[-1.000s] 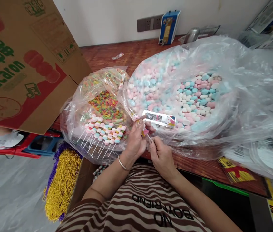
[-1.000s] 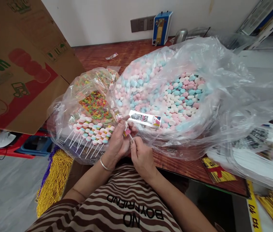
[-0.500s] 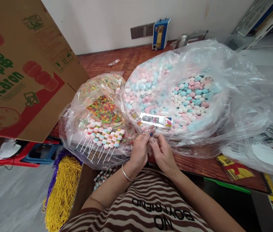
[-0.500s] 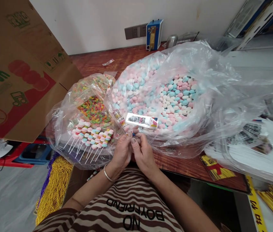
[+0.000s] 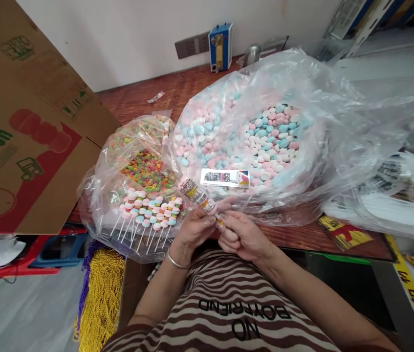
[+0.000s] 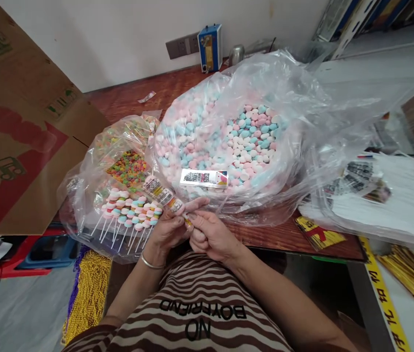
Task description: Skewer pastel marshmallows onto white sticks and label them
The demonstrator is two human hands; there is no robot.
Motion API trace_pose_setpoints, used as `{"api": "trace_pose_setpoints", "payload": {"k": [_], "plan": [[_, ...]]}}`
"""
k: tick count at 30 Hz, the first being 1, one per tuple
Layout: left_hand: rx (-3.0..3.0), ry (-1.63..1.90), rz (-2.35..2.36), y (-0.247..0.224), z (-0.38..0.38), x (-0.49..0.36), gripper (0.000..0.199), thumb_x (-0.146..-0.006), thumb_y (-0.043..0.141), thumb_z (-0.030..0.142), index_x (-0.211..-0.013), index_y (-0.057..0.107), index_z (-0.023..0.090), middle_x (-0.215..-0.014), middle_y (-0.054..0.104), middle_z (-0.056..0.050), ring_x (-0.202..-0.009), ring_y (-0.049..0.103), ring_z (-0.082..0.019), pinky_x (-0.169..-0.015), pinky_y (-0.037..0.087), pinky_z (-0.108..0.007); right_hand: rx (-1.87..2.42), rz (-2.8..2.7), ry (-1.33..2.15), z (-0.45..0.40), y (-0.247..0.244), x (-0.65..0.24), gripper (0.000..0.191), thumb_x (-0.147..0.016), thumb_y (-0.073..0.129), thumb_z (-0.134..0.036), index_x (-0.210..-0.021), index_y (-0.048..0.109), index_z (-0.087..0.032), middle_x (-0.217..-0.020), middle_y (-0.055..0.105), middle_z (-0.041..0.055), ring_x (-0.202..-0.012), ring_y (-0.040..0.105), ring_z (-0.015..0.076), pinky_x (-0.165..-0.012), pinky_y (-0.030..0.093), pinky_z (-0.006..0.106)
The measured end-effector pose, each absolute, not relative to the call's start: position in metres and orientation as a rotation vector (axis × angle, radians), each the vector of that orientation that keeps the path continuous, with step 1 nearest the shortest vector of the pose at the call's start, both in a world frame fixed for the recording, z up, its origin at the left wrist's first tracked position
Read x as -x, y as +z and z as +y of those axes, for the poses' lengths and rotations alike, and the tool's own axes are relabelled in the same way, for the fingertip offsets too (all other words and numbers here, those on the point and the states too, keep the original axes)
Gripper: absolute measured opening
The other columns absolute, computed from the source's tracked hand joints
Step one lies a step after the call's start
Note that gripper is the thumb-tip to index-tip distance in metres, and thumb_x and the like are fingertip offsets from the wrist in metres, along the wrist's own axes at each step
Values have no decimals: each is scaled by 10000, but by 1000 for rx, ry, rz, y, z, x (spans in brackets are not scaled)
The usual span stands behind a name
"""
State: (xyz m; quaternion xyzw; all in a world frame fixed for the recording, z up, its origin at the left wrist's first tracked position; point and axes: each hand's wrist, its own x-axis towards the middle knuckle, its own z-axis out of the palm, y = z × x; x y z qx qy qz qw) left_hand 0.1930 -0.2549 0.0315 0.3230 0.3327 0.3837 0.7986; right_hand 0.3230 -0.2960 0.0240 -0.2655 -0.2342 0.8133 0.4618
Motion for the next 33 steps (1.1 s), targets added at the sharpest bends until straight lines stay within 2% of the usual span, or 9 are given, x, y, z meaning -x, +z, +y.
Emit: {"api": "trace_pose_setpoints", "payload": {"k": [6, 8, 12, 16, 19, 22, 24, 29, 33], "plan": [[-674, 851, 722, 32, -253, -190, 380, -390, 1000, 234, -473, 633, 185, -571, 639, -60, -985, 716, -354, -827, 604, -454, 276, -534, 2380, -305, 14, -323, 402, -849, 713, -544, -816, 443, -248, -379, 215, -193, -300, 65, 39, -335, 190, 173], [-717, 877, 783, 33, -255, -195, 316, -464, 982, 246, -538, 682, 183, -636, 688, -69, -938, 729, -325, -784, 619, -421, 345, -554, 2264, -304, 12, -326, 433, -853, 699, -583, -799, 433, -245, -411, 285, -176, -307, 134, 40, -351, 246, 183], [-918, 978, 985, 29, -258, -208, 194, -666, 900, 273, -818, 799, 207, -880, 794, -56, -838, 734, -199, -747, 615, -293, 705, -583, 1684, -307, 12, -328, 456, -820, 723, -627, -883, 513, -227, -581, 463, -117, -413, 351, 45, -410, 315, 179], [-908, 982, 938, 18, -265, -225, 254, -655, 915, 350, -833, 801, 209, -933, 803, -53, -857, 735, -171, -817, 605, -275, 686, -451, 1688, -319, 12, -331, 450, -817, 720, -616, -867, 496, -230, -573, 356, -136, -399, 213, 38, -381, 228, 183], [-804, 816, 738, 15, -268, -236, 274, -649, 916, 400, -783, 779, 205, -813, 777, -50, -895, 750, -219, -840, 614, -340, 676, -529, 1733, -332, 11, -346, 374, -894, 624, -583, -874, 505, -229, -580, 366, -125, -404, 245, 52, -426, 316, 209], [-849, 806, 657, 16, -270, -247, 207, -709, 884, 348, -700, 743, 197, -759, 746, -19, -928, 744, -209, -920, 590, -346, 1063, -964, 1366, -351, 3, -377, 330, -987, 491, -482, -837, 573, -200, -728, 577, -20, -622, 539, 117, -653, 472, 280], [-929, 695, 603, 16, -271, -257, 210, -729, 869, 373, -728, 761, 193, -817, 762, -35, -926, 738, -217, -955, 570, -371, 1495, -1166, 948, -366, -5, -403, 288, -1007, 455, -373, -858, 619, -189, -880, 667, 43, -837, 611, 168, -806, 466, 312], [-1026, 86, 630, -2, -270, -294, 396, -715, 865, 458, -939, 799, 139, -998, 774, -125, -945, 710, -251, -932, 524, -401, 2321, -1205, 459, -384, -24, -448, 326, -1041, 364, -276, -1028, 675, -180, -1038, 717, 103, -948, 660, 209, -817, 457, 297], [-975, 508, 729, -19, -245, -314, 333, -655, 899, 427, -796, 752, 163, -1034, 759, -75, -1083, 662, -214, -1001, 464, -333, 2584, -1230, 412, -354, -25, -459, 405, -1050, 360, -308, -1382, 542, -162, -1155, 739, 144, -1005, 709, 240, -807, 493, 306]]}}
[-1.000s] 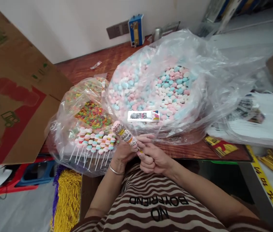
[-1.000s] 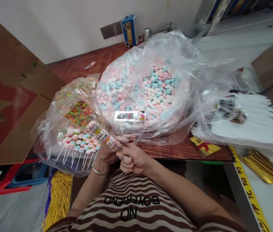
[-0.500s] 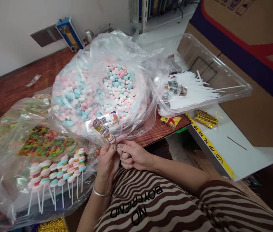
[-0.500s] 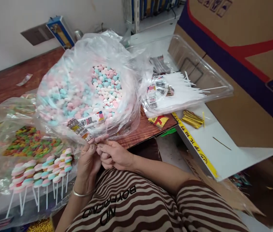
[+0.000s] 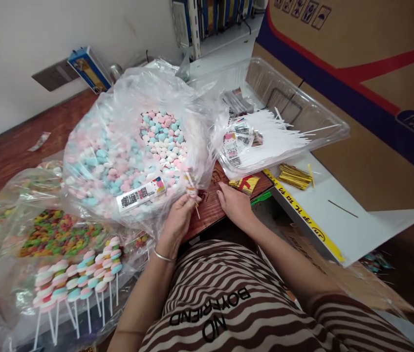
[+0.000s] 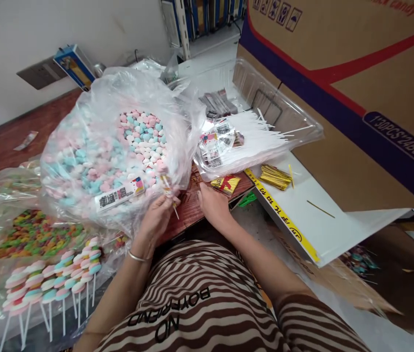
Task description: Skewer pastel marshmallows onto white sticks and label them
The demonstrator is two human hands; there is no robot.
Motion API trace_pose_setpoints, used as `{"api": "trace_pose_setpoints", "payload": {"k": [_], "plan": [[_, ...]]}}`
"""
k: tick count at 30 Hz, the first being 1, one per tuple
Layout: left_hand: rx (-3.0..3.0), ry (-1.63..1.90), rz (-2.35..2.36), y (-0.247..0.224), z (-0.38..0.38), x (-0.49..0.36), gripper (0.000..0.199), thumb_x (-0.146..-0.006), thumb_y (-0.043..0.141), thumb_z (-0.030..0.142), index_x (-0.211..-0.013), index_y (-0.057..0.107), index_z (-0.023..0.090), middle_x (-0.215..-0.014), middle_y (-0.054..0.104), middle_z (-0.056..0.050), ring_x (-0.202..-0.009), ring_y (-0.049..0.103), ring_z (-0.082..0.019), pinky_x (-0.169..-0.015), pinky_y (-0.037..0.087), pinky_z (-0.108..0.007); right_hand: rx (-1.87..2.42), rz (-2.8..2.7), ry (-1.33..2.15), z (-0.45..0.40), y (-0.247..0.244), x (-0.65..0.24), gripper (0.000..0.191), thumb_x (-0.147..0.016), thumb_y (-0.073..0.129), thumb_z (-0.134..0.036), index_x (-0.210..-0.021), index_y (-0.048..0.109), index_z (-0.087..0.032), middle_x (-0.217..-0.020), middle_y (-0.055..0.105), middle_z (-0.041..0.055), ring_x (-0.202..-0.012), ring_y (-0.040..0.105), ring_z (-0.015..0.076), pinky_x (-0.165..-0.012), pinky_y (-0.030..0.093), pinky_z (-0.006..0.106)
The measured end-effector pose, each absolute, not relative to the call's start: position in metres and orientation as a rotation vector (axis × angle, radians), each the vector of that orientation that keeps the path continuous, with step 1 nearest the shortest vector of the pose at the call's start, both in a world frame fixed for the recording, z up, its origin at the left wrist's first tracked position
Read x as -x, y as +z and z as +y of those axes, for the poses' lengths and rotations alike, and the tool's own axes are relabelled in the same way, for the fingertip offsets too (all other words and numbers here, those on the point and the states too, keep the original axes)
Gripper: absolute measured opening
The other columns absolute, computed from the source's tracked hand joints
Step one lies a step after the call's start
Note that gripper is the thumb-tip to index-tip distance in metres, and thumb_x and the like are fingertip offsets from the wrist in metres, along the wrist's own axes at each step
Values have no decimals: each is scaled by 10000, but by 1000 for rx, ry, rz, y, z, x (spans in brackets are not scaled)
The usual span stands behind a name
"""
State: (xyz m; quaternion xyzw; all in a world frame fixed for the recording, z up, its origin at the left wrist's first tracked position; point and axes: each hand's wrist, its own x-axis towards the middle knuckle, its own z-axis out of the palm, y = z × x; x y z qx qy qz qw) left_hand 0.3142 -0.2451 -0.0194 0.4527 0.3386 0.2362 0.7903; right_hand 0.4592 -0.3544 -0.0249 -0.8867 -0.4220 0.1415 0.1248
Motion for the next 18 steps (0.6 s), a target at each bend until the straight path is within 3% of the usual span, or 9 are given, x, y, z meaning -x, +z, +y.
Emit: {"api": "trace_pose_setpoints", "payload": {"k": [4, 9, 14, 18], "plan": [[-875, 672, 739, -20, -222, -314, 288, -677, 883, 379, -825, 707, 206, -1077, 746, -36, -1182, 640, -207, -1008, 459, -330, 2712, -1250, 472, -327, -25, -461, 570, -1039, 397, -355, -1549, 334, -107, -1018, 779, 168, -944, 747, 288, -767, 516, 342], [-847, 670, 737, -15, -221, -308, 267, -729, 852, 363, -876, 677, 224, -1105, 740, -27, -1193, 647, -213, -1015, 451, -354, 2636, -1488, 487, -348, -29, -454, 463, -1049, 356, -286, -1491, 459, -196, -1071, 784, 119, -922, 752, 264, -754, 510, 331], [-825, 651, 746, -10, -224, -302, 291, -722, 861, 360, -896, 670, 228, -1128, 747, -29, -1203, 649, -234, -1036, 449, -392, 2585, -1437, 368, -377, -23, -449, 479, -1055, 370, -311, -1521, 438, -224, -1237, 738, 98, -954, 731, 229, -713, 496, 298], [-801, 653, 741, -9, -226, -295, 317, -710, 873, 373, -910, 677, 224, -1183, 742, -45, -1166, 673, -240, -1021, 469, -395, 2578, -1381, 247, -379, -18, -453, 383, -1057, 374, -303, -1349, 601, -203, -1254, 702, 100, -971, 700, 215, -687, 462, 283]]}}
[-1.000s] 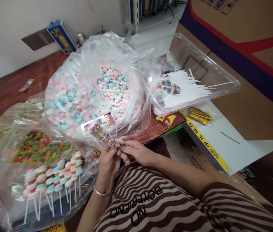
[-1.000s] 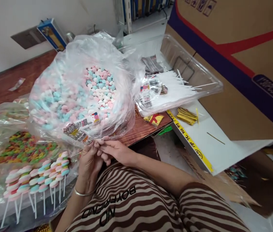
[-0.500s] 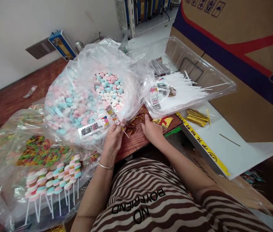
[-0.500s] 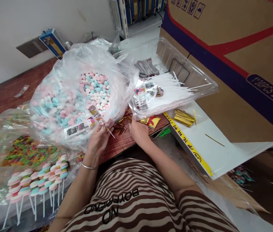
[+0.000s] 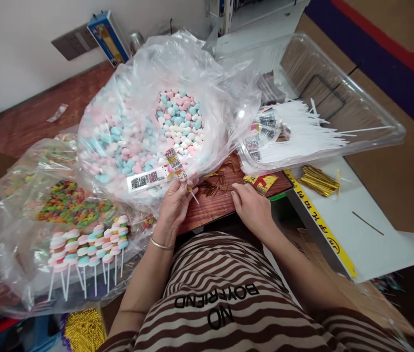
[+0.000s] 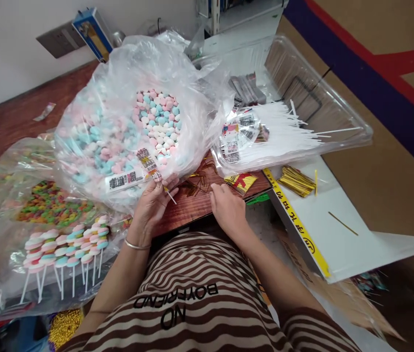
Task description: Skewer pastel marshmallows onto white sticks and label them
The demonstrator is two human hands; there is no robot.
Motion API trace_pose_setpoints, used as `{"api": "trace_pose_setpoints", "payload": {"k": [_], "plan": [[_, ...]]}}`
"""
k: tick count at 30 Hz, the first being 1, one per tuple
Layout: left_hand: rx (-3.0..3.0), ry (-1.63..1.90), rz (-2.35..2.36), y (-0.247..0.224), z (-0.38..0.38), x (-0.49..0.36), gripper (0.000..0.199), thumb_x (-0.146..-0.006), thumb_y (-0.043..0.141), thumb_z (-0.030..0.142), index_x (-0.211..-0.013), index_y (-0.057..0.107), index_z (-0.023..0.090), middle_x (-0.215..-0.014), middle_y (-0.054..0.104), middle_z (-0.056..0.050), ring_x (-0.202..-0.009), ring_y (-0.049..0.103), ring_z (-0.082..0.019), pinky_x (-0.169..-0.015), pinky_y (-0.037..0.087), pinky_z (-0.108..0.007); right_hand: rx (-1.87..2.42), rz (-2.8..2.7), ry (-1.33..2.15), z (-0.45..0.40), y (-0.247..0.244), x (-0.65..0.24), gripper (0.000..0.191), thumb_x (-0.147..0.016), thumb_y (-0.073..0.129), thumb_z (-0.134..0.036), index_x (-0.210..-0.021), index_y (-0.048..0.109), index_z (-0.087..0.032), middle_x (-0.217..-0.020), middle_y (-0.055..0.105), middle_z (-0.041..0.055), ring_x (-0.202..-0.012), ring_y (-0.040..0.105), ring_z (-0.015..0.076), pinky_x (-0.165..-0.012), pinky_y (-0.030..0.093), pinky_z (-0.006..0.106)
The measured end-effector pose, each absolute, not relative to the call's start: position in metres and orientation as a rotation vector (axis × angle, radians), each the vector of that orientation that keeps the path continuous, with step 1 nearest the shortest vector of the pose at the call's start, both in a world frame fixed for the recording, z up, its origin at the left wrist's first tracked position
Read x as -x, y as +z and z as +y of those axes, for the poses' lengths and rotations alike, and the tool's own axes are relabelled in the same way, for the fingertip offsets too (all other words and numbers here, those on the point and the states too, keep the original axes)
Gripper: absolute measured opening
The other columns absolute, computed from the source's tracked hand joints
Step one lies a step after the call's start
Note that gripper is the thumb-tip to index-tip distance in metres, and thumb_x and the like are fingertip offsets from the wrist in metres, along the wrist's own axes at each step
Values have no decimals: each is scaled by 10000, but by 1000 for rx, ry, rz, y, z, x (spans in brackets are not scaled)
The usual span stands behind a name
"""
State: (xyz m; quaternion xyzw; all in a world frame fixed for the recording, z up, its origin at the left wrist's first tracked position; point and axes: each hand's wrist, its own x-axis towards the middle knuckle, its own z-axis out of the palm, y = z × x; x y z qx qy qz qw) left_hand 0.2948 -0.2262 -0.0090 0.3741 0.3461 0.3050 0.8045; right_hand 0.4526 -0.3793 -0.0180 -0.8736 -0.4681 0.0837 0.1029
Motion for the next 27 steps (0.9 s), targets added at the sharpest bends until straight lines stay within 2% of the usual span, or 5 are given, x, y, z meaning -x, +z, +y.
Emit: {"api": "trace_pose_setpoints", "payload": {"k": [7, 13, 19, 23, 27], "plan": [[-795, 660, 737, -13, -230, -286, 363, -683, 898, 367, -946, 694, 223, -1159, 756, -55, -1125, 693, -226, -993, 517, -378, 2761, -1246, 132, -386, -17, -468, 341, -1049, 399, -314, -1282, 624, -208, -1209, 679, 96, -838, 665, 210, -589, 358, 293], [-859, 647, 739, -12, -233, -285, 332, -709, 881, 421, -827, 681, 183, -1168, 747, -65, -1062, 723, -241, -932, 558, -374, 2731, -1245, 246, -389, -12, -468, 321, -1052, 416, -372, -1135, 671, -196, -1109, 689, 85, -852, 656, 209, -627, 361, 291], [-860, 653, 748, -13, -241, -287, 386, -662, 904, 439, -875, 707, 184, -947, 752, -45, -815, 721, -181, -765, 565, -312, 2725, -1324, 228, -375, -27, -462, 249, -1040, 427, -294, -1044, 643, -171, -1086, 677, 100, -849, 643, 198, -617, 351, 285], [-1132, 623, 757, -4, -246, -276, 321, -817, 763, 499, -843, 700, 185, -779, 687, -19, -662, 631, -142, -658, 492, -274, 2722, -1291, 126, -379, -31, -460, 260, -1039, 387, -265, -994, 615, -149, -967, 679, 107, -744, 617, 186, -573, 322, 285], [-1927, 631, 880, 13, -255, -259, 193, -963, 568, 256, -837, 703, 198, -797, 618, -33, -775, 566, -169, -733, 440, -292, 2460, -1307, -193, -398, -15, -454, 257, -1049, 384, -266, -926, 592, -178, -833, 657, 66, -735, 605, 172, -600, 363, 271]]}}
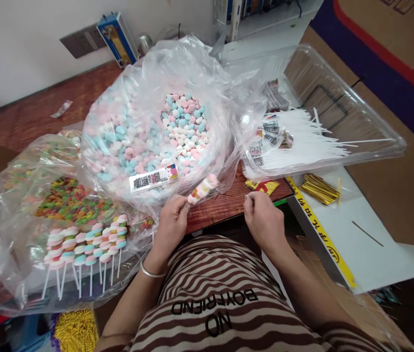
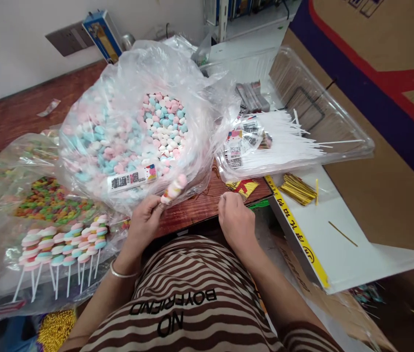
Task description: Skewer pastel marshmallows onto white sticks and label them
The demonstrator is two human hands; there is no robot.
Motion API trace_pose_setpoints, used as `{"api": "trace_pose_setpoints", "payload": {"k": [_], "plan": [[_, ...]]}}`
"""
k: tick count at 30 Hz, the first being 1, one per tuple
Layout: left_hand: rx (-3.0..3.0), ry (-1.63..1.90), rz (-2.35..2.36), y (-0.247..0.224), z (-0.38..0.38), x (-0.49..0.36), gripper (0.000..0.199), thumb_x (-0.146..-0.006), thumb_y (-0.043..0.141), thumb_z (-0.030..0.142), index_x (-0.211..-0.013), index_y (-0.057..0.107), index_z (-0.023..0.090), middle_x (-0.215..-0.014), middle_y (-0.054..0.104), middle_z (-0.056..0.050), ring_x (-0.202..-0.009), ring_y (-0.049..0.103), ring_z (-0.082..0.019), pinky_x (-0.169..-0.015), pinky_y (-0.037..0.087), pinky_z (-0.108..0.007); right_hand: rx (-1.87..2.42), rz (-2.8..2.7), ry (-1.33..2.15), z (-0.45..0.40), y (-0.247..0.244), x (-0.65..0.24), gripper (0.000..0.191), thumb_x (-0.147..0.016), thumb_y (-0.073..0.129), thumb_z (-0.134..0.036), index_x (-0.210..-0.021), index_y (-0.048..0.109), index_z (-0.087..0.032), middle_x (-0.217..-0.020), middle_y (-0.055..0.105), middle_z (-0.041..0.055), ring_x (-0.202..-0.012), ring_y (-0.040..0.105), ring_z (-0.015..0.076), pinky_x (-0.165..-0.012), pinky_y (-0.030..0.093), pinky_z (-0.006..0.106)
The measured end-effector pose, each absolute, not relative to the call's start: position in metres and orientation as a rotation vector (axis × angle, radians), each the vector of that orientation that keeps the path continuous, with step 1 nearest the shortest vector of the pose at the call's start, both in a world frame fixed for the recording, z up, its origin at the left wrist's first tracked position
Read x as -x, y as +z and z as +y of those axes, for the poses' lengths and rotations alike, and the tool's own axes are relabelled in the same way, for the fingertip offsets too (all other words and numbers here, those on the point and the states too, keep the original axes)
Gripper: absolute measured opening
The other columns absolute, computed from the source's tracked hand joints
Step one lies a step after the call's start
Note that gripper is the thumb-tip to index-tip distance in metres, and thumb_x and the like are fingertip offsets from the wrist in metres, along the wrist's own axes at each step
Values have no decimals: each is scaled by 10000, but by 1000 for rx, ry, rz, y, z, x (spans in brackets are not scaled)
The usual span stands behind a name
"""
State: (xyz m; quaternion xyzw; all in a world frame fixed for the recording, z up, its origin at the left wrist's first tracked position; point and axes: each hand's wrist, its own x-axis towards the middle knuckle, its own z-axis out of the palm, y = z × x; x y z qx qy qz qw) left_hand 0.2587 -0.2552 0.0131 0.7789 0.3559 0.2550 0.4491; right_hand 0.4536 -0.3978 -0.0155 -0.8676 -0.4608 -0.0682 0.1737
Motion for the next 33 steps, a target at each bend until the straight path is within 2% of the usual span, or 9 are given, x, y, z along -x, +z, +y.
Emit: {"api": "trace_pose_setpoints", "payload": {"k": [2, 5, 12, 16, 23, 26, 30, 31, 33], "plan": [[-2296, 584, 924, 19, -264, -254, 217, -942, 510, 109, -884, 699, 197, -885, 598, -52, -843, 543, -189, -761, 428, -308, 2318, -1332, -390, -402, -4, -446, 235, -1050, 404, -240, -914, 586, -184, -814, 651, 58, -733, 598, 161, -624, 381, 266], [-2657, 418, 888, 23, -280, -255, 252, -915, 473, 26, -901, 671, 181, -903, 577, -68, -838, 521, -207, -717, 409, -320, 2150, -1519, -488, -396, 11, -429, 222, -1047, 431, -214, -887, 583, -192, -775, 640, 45, -698, 573, 156, -635, 378, 279], [-2797, 576, 877, 23, -296, -257, 171, -1018, 438, 149, -929, 576, 195, -817, 567, -43, -761, 526, -189, -659, 372, -314, 1989, -1811, -392, -375, 12, -389, 270, -1064, 402, -193, -871, 592, -188, -756, 634, 46, -622, 532, 155, -593, 314, 314], [-2798, 690, 854, 25, -300, -254, 165, -1041, 414, 195, -1124, 555, 188, -823, 587, -38, -751, 549, -186, -654, 362, -314, 2022, -1812, -349, -373, 11, -384, 306, -1059, 397, -184, -801, 560, -193, -707, 595, 40, -577, 504, 152, -552, 261, 330], [-2676, 717, 849, 20, -301, -249, 300, -1037, 423, 206, -1300, 566, 183, -860, 622, -59, -782, 579, -189, -682, 406, -303, 1963, -1889, -488, -372, 19, -381, 303, -1048, 384, -137, -798, 544, -200, -684, 578, 31, -577, 491, 159, -583, 302, 312], [-2505, 782, 908, 16, -296, -249, 273, -1017, 470, 213, -1215, 659, 204, -850, 629, -66, -780, 578, -189, -690, 428, -301, 1913, -1908, -494, -373, 17, -377, 301, -1036, 398, -124, -776, 526, -207, -664, 555, 24, -564, 474, 163, -576, 306, 313], [-2029, 905, 956, 17, -288, -253, 178, -953, 585, 218, -1030, 744, 237, -925, 693, -74, -872, 608, -198, -803, 477, -321, 1908, -1824, -360, -371, 11, -375, 281, -1044, 420, -173, -787, 528, -207, -684, 575, 21, -567, 488, 151, -556, 309, 304], [-1858, 910, 973, 17, -286, -255, 130, -924, 635, 233, -972, 755, 231, -909, 701, -66, -857, 607, -192, -790, 481, -314, 1899, -1788, -290, -369, 10, -375, 275, -1046, 416, -188, -797, 534, -206, -693, 585, 22, -579, 505, 149, -556, 320, 297], [-1454, 871, 984, 18, -283, -259, 108, -844, 743, 300, -893, 758, 204, -780, 675, -35, -715, 569, -148, -657, 457, -265, 1854, -1679, -106, -364, 7, -378, 247, -1039, 410, -213, -832, 545, -204, -730, 617, 29, -635, 562, 151, -584, 368, 275]]}}
